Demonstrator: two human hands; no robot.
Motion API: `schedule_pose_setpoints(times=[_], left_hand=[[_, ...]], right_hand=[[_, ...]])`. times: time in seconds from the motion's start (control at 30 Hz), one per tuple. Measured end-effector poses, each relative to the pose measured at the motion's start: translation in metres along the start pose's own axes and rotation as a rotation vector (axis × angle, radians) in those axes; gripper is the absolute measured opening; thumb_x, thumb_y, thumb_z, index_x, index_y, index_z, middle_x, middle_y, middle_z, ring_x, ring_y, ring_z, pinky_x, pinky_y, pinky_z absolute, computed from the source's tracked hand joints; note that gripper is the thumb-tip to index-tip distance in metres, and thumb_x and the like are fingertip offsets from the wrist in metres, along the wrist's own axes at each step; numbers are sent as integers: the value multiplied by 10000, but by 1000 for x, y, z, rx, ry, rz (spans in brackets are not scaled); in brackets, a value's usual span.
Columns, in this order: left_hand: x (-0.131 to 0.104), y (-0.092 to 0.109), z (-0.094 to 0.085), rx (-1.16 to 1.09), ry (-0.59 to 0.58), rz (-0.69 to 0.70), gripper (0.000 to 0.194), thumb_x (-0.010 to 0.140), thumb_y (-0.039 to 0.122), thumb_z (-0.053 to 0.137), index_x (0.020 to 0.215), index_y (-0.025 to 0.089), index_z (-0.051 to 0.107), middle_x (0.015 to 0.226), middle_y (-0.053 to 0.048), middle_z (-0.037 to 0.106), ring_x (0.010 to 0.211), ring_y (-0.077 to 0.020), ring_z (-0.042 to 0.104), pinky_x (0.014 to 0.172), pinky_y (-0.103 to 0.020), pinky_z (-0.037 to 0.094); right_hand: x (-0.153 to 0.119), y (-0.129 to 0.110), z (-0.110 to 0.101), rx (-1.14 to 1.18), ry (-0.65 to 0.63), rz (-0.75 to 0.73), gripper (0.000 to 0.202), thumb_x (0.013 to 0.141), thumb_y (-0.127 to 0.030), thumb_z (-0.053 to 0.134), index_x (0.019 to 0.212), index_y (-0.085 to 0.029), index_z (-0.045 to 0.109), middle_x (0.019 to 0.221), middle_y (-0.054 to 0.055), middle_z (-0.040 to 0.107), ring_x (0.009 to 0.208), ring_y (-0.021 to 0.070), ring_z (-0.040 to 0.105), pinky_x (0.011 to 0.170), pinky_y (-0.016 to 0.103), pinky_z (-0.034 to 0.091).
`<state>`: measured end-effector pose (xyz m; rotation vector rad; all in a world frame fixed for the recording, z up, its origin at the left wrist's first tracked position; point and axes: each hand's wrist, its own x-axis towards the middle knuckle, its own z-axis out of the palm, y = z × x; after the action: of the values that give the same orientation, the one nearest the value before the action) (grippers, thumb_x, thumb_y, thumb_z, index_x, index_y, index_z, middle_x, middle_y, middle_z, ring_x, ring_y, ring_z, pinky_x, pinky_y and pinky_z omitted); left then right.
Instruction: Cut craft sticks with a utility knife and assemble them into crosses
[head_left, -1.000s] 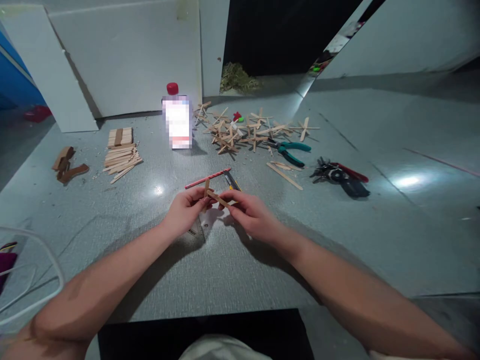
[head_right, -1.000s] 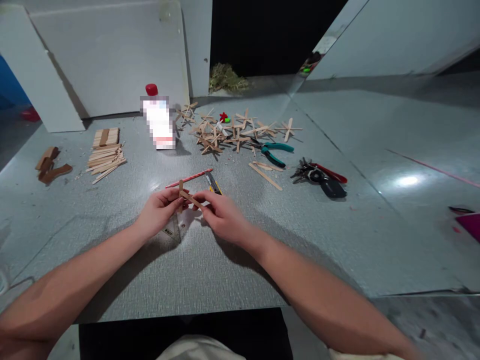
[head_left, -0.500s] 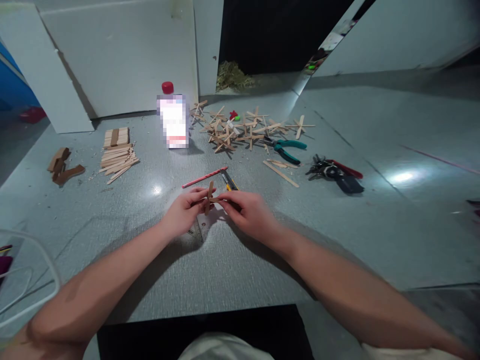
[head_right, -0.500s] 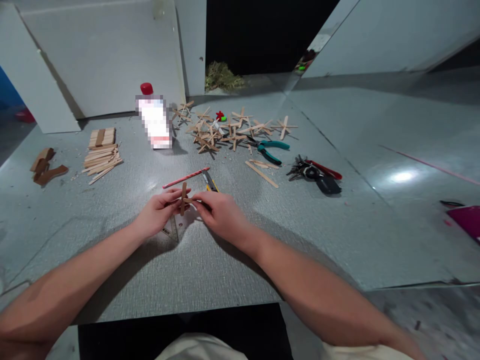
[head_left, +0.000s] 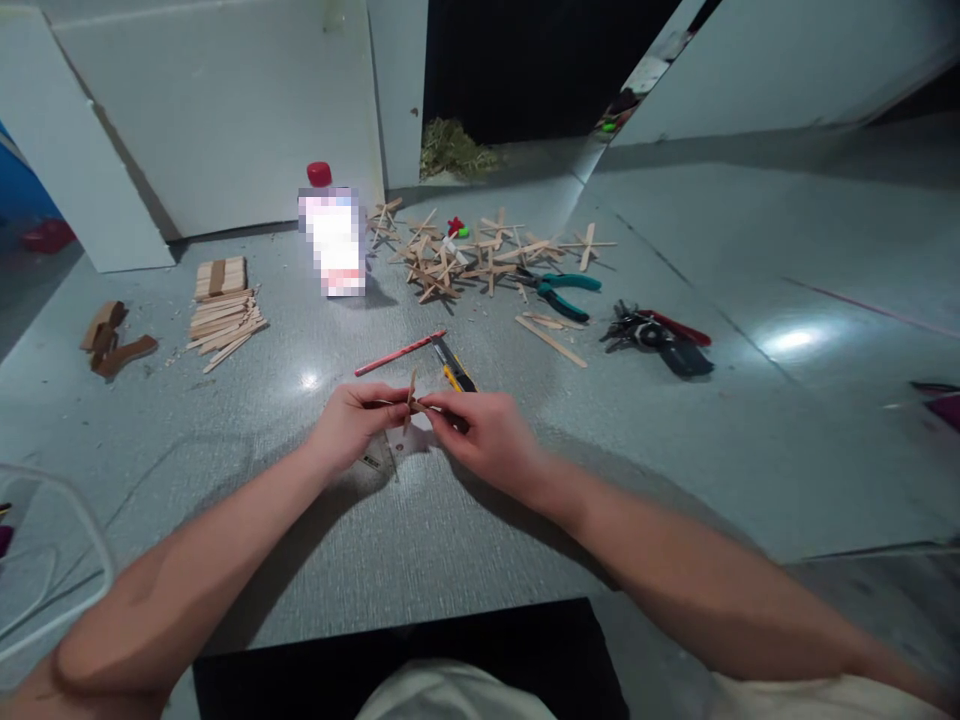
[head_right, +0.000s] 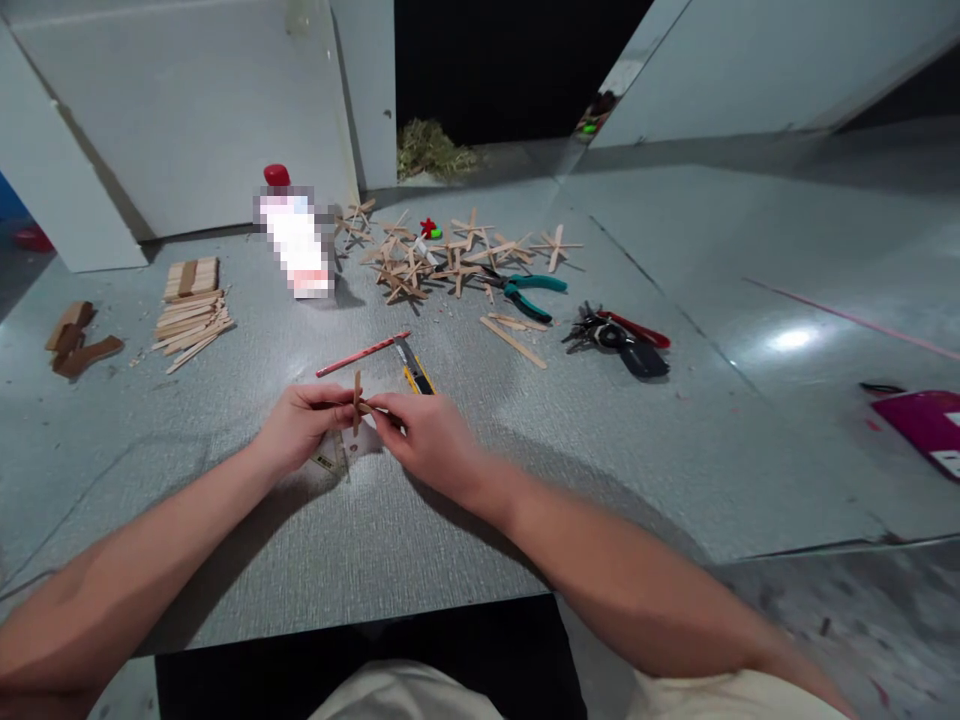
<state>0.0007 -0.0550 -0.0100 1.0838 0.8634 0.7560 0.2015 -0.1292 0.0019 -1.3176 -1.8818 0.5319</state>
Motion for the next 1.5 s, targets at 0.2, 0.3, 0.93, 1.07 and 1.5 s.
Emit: schedule_pose_setpoints(times=[0.2,0.3,0.93,1.07,1.5], left_hand=[[0,-6,1,-48,28,26,245,606,274,995,785,194,848,846,-59,803,753,-158,740,709,-274,613],[1,-6,1,-55,31,52,234,620,275,984,778,180,839,838,-60,794,739,-150,734,700,-269,616],[2,-2,2,8,23,167,115,678,214,938,734,255,847,797,-19,773,745,-131,724,716,-235,608],[2,-6,0,25,45,196,111,712,238,934,787,275,861,849,-20,789,757,-131,731,717,-231,621],[-3,-1,1,196,107,306,93,758,209,910,780,283,859,810,11,759,760,-120,700,721,-230,604]], right_hand=[[-4,-5,11,39,97,16,185,1036,-280,613,1023,-240,792,944,45,841,797,189,768,741,303,545],[-4,-6,17,43,137,22,196,1039,-273,600,1036,-228,791,953,51,844,804,188,773,746,302,552],[4,-15,15,47,154,76,205,1026,-256,604,945,-203,785,854,43,821,694,152,707,676,275,483],[4,-16,18,36,225,41,243,1052,-272,568,950,-202,777,856,44,822,713,160,727,682,279,497],[13,-17,7,-74,26,53,277,1051,-266,554,925,-204,792,901,68,828,797,184,746,735,294,490]])
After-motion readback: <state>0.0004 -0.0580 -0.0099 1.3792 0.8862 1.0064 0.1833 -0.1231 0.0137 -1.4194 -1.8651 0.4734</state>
